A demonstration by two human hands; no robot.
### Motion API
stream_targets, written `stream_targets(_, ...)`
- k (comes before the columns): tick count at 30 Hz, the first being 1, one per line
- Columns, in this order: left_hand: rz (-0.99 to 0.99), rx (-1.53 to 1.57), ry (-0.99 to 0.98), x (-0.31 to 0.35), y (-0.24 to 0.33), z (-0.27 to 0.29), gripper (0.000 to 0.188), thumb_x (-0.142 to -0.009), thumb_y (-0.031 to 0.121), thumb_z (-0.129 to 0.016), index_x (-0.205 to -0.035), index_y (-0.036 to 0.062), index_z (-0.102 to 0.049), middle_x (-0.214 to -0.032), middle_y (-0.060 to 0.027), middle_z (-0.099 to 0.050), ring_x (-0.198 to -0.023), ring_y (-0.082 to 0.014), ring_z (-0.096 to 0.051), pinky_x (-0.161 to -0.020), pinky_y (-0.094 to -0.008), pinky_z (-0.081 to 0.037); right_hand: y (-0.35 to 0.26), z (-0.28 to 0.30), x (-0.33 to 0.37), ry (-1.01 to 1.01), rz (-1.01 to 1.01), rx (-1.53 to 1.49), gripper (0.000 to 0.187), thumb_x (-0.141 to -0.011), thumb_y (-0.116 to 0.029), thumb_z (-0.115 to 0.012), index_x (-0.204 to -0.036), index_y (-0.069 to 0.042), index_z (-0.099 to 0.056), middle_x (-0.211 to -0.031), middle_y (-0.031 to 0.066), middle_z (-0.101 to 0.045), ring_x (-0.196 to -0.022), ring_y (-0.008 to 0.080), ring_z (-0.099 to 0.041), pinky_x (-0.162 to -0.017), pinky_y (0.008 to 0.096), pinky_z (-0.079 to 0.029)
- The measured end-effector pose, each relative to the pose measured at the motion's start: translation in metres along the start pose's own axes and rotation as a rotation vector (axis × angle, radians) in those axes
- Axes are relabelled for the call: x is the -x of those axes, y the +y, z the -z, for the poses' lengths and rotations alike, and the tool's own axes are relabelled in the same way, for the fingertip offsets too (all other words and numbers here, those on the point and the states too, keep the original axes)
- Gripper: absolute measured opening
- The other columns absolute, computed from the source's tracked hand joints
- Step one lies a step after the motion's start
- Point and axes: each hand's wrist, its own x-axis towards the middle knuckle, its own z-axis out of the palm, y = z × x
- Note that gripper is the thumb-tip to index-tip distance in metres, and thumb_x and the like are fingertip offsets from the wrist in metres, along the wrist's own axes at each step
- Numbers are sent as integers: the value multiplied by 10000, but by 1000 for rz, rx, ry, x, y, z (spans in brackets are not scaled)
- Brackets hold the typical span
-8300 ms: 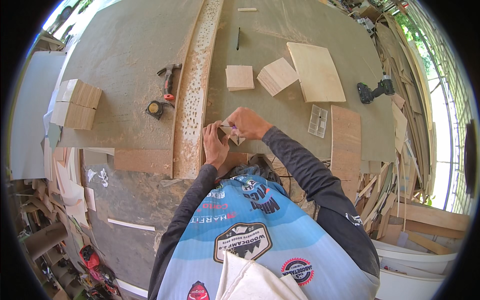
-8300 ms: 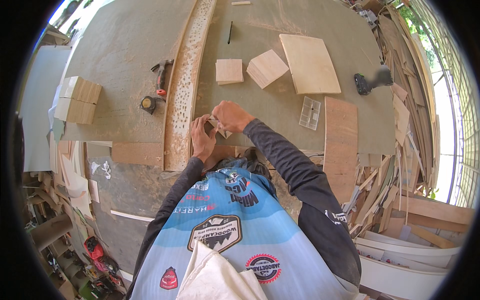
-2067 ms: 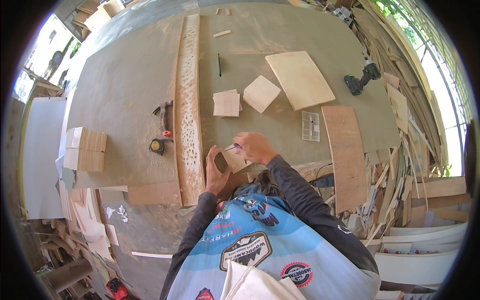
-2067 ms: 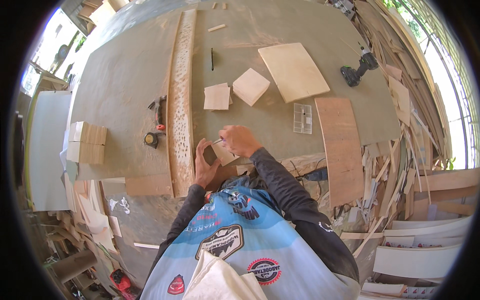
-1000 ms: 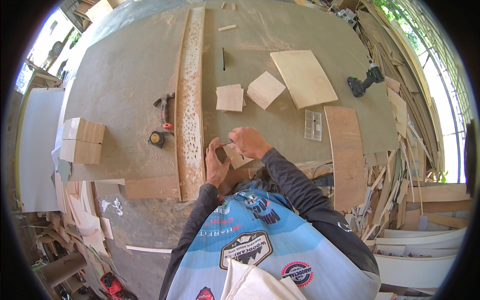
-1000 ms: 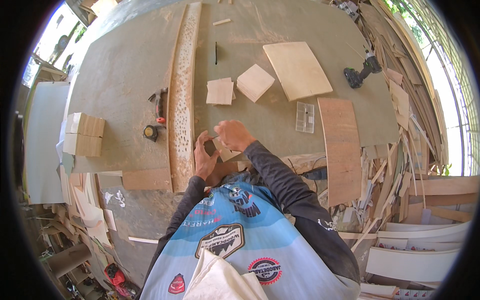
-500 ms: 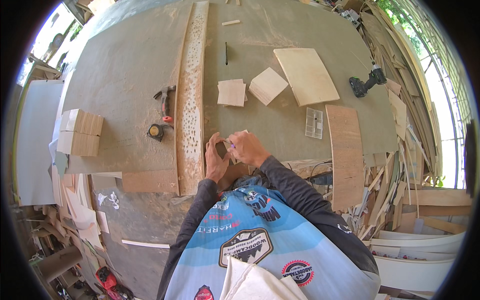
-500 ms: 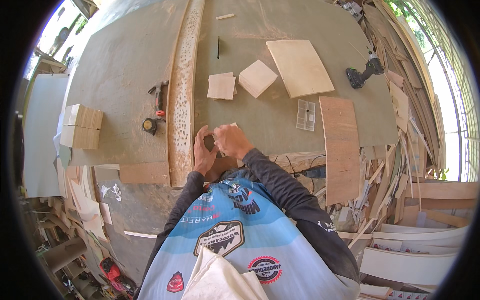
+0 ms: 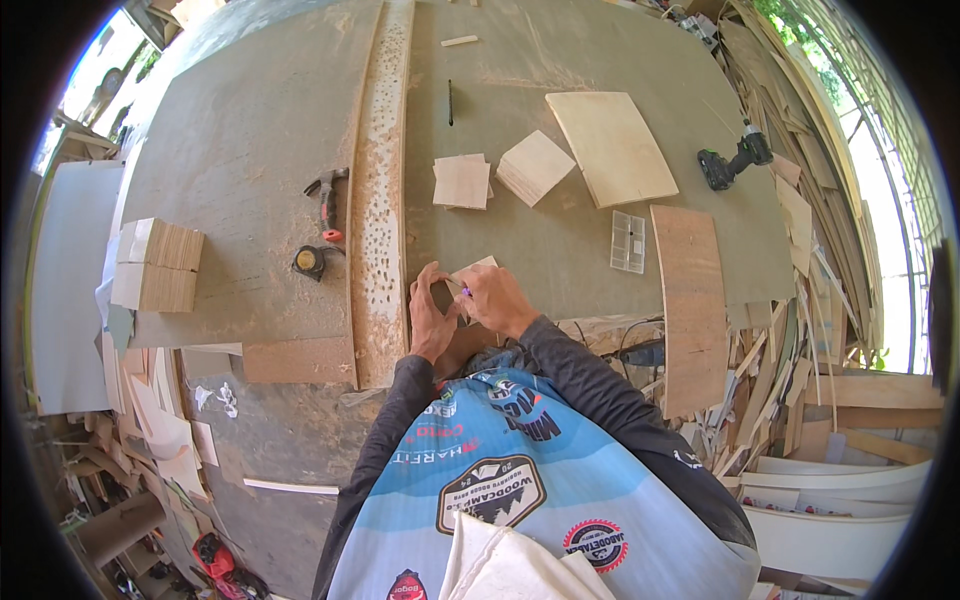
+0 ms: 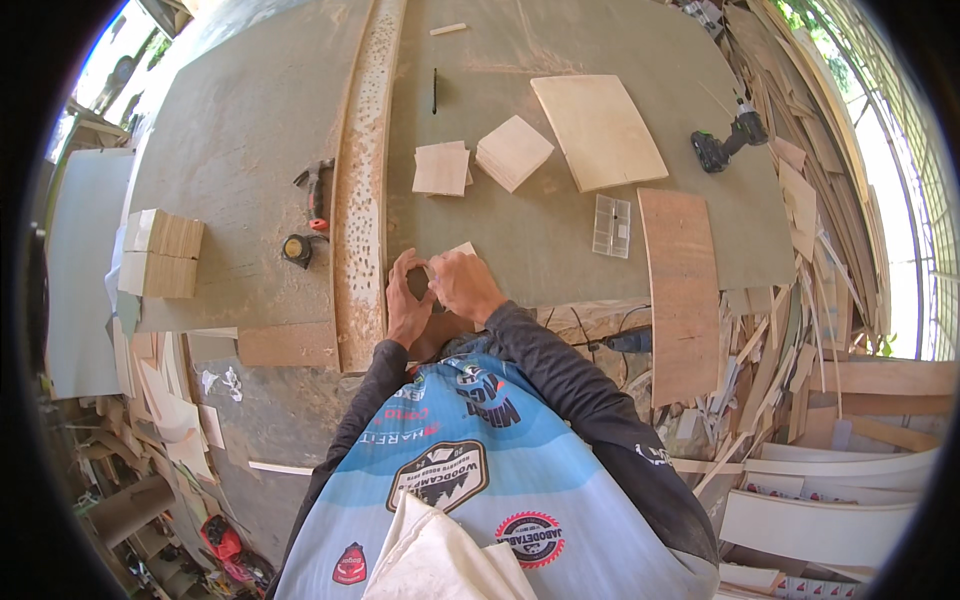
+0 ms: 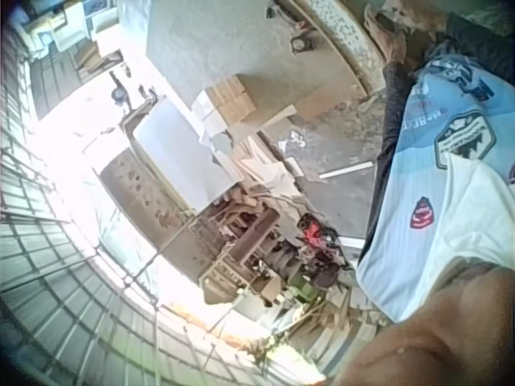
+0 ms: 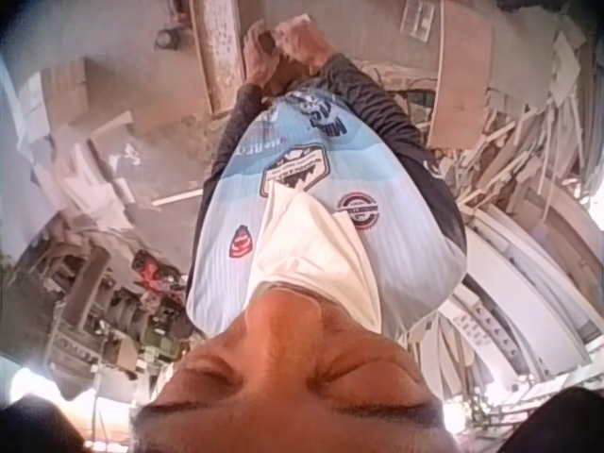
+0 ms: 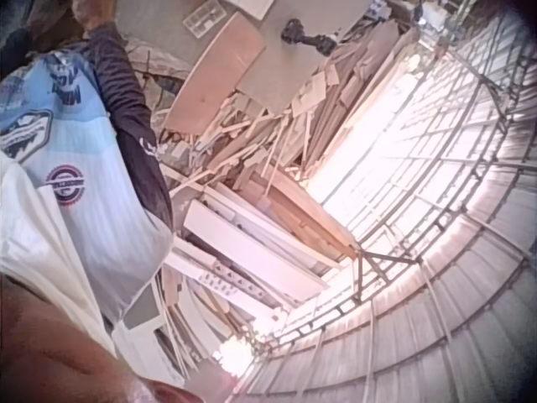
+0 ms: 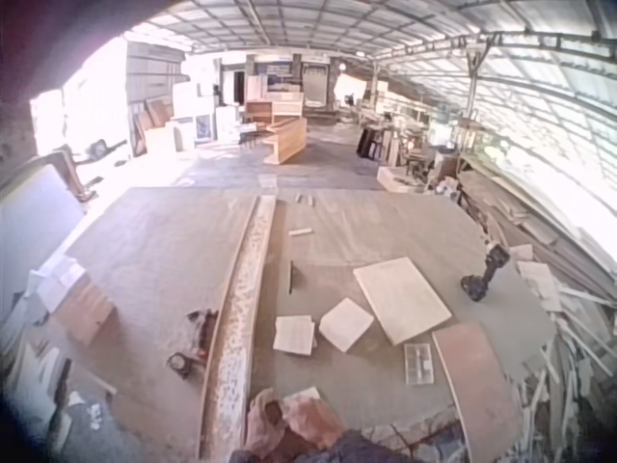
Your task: The person picks up a stack of small wood blocks, moves them to the side, and then picks up a single block and marks several lines on it using a pencil.
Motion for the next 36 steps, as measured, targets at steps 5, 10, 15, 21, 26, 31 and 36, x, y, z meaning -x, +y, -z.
stream_targets(5, 8, 21, 4, -1, 3, 0, 783, -758, -24, -784, -1463, 56, -454, -1257, -124, -661, -1251, -345, -574, -1107, -459, -445, -1, 0, 1, 1, -11, -1, 220, -843, -179, -782, -953, -7, -699, -905, 178, -714, -845, 397, -696, -744, 488, -547)
stream_targets(10, 15, 22, 12, -1, 3, -1, 787, -745, -36, -786, -1457, 59, -463, -1256, -116, -659, -1250, -345, -572, -1115, -458, -439, 2, 0, 0, -6, -6, 5, 217, -845, -182, -778, -958, -12, -704, -912, 179, -716, -855, 397, -695, -752, 491, -547)
stream_targets(15, 24, 20, 6, -1, 3, 0, 786, -744, -37, -786, -1454, 59, -462, -1254, -109, -659, -1253, -347, -566, -1118, -461, -431, 5, 0, -3, -31, 11, 23, 196, -842, -181, -764, -951, -28, -707, -903, 185, -707, -875, 394, -692, -764, 505, -543)
stream_targets(21, 26, 38, -18, -1, 3, -1, 828, -757, -19, -811, -1480, 70, -419, -1262, -130, -634, -1244, -366, -540, -1110, -485, -410, 20, 14, -39, -84, 113, 229, 104, -816, -136, -706, -896, -72, -719, -934, 158, -723, -873, 384, -718, -759, 489, -577)
stream_targets(26, 29, 64, 0, -1, -1, -3, 849, -745, -22, -823, -1483, 72, -415, -1249, -130, -636, -1228, -368, -542, -1096, -489, -414, 31, 34, -90, -264, 253, 364, 56, -815, -139, -733, -825, -95, -701, -878, 74, -711, -879, 316, -721, -747, 464, -566)
stream_targets(31, 59, 70, -4, -2, 2, -2, 859, -733, -41, -823, -1485, 69, -422, -1240, -132, -638, -1221, -368, -542, -1092, -480, -417, 32, 38, -108, -356, 267, 366, 34, -805, -124, -731, -808, -110, -699, -856, 39, -708, -868, 291, -728, -735, 445, -572)
stream_targets(36, 59, 57, 1, -1, 4, -2, 856, -727, -50, -822, -1480, 63, -433, -1230, -135, -639, -1215, -369, -541, -1088, -470, -421, 39, 36, -108, -336, 306, 344, 39, -800, -111, -723, -797, -110, -684, -849, 27, -703, -852, 284, -723, -727, 443, -568)
